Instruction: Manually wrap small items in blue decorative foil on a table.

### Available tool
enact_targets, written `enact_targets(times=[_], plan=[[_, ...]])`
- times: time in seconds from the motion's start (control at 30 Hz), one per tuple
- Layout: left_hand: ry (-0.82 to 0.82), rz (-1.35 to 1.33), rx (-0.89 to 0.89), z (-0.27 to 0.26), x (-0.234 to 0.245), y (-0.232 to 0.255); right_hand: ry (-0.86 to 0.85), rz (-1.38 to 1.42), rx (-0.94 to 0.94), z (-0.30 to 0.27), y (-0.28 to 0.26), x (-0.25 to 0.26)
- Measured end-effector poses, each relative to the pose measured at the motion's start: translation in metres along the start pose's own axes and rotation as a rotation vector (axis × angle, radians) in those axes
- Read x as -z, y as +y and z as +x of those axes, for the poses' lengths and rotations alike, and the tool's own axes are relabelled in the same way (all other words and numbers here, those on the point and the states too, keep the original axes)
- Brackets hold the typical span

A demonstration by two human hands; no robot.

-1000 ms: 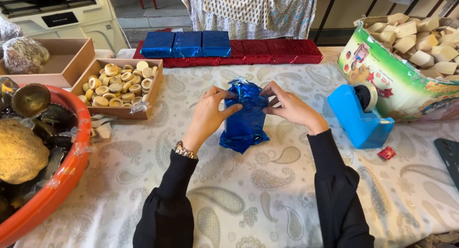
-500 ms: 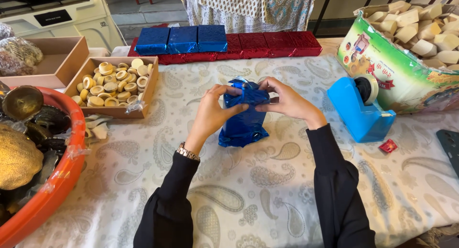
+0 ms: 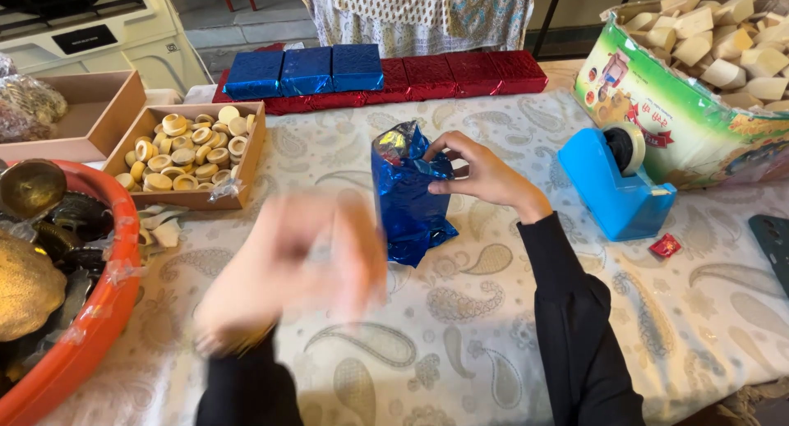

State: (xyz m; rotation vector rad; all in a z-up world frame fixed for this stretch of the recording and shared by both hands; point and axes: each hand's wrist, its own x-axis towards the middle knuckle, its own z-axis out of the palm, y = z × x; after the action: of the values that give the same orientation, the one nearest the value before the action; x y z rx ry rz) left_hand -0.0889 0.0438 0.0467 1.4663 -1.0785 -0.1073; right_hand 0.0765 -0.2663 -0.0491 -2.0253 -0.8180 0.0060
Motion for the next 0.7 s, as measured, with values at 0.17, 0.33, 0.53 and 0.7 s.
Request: enact_targets(times=[0.17,0.33,0.53,0.7], plan=[[-0.024,0.042,0.044,0.000,0.006,0.000,0.006,0.001,0.012,0.000,-0.001,-0.001],[-0.061,0.105,0.093,0.001,0.008,0.005,0.019,0.005,0.030,0.001,-0.004,0.000],[-0.110,0.167,0.168,-0.001,0.009,0.002,0.029,-0.096,0.130,-0.002,-0.007,-0.001],[-0.148,0.228,0.204,-0.008,0.024,-0.027,0.012,-0.063,0.068,-0.003,-0.013,0.002]])
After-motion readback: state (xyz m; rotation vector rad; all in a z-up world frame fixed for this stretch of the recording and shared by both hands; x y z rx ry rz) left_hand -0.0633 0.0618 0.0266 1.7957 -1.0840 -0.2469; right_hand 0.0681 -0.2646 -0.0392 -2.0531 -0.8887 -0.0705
